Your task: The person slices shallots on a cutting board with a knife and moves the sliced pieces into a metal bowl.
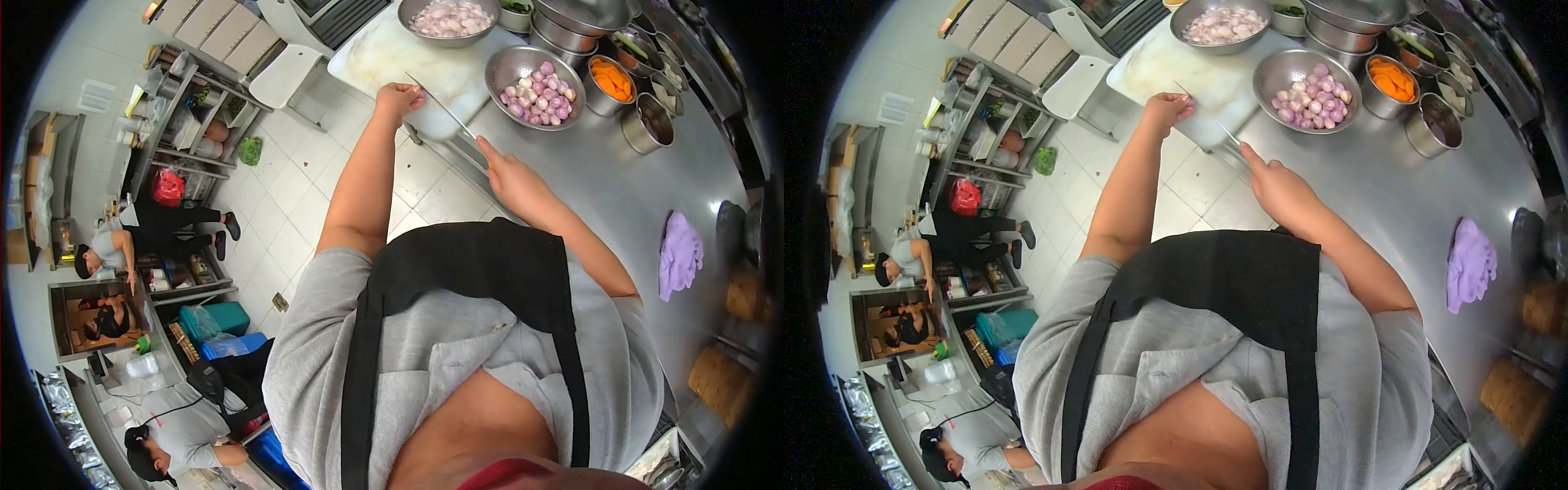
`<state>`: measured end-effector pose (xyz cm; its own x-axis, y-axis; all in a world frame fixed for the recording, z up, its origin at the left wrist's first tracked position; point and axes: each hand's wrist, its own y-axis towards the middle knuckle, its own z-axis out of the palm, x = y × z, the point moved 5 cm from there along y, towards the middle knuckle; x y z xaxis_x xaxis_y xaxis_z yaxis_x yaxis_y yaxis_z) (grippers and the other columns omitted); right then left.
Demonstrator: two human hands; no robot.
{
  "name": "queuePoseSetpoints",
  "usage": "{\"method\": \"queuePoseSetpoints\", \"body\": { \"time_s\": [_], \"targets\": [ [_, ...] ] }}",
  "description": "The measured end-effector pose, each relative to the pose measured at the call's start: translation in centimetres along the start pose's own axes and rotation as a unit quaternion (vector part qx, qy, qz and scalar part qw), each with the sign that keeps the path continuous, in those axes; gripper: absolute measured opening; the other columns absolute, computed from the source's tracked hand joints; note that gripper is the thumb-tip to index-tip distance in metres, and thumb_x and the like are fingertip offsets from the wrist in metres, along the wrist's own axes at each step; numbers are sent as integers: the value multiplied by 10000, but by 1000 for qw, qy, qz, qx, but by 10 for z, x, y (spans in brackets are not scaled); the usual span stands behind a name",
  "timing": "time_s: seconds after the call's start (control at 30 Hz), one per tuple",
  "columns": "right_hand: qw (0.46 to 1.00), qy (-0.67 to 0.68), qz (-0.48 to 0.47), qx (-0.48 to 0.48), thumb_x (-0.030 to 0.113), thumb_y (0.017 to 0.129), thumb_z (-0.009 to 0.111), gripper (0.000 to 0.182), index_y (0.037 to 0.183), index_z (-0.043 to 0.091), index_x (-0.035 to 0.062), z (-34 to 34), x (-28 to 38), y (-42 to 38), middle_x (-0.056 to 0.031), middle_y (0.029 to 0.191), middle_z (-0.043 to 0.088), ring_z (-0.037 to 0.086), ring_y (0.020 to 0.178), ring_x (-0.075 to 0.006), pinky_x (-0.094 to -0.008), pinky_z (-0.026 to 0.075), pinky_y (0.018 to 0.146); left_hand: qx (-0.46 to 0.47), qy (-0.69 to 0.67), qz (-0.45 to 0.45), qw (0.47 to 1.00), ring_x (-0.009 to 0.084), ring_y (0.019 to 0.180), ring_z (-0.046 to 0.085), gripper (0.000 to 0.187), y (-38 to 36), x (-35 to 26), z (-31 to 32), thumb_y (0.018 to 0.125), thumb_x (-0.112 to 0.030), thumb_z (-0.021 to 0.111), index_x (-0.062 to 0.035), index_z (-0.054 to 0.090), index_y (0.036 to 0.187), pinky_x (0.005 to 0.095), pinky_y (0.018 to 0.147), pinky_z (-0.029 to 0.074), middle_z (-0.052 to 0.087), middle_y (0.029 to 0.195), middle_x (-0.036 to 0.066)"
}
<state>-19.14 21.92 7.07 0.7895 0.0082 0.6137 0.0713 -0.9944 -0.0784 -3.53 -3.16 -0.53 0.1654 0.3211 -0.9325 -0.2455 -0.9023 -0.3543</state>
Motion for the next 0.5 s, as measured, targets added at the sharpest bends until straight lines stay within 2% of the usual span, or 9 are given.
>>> {"method": "queuePoseSetpoints", "body": {
  "time_s": [0.13,0.23,0.33,0.5],
  "targets": [
    [1000,-10,-1,14,116,899,459,552,1421,282,158,-4,3,3,-239,842,562,568,759,-386,-448,454,716,-10,-7,4,1000,185,780,629,206,-2,-1,1,862,-81,626,71,558,983,270,716,561,629,900,121],
    [998,-53,-16,3,89,880,425,550,1413,292,110,11,-1,34,-249,867,573,589,749,-382,-444,476,689,-19,11,13,1000,185,776,629,209,0,-1,0,862,-80,626,73,557,988,268,710,561,629,904,121],
    [997,-70,-20,2,83,864,428,568,1415,291,111,19,-4,65,-241,832,577,587,731,-377,-447,474,679,-14,-12,23,1000,182,765,630,215,2,3,-1,859,-77,630,76,556,990,264,703,562,632,903,124],
    [999,-36,-29,-14,99,866,451,578,1419,288,135,9,-4,50,-236,796,577,584,710,-373,-454,468,667,-10,-5,13,1000,178,758,630,227,2,-2,0,860,-86,631,78,553,995,262,699,562,633,904,125]
  ]
}}
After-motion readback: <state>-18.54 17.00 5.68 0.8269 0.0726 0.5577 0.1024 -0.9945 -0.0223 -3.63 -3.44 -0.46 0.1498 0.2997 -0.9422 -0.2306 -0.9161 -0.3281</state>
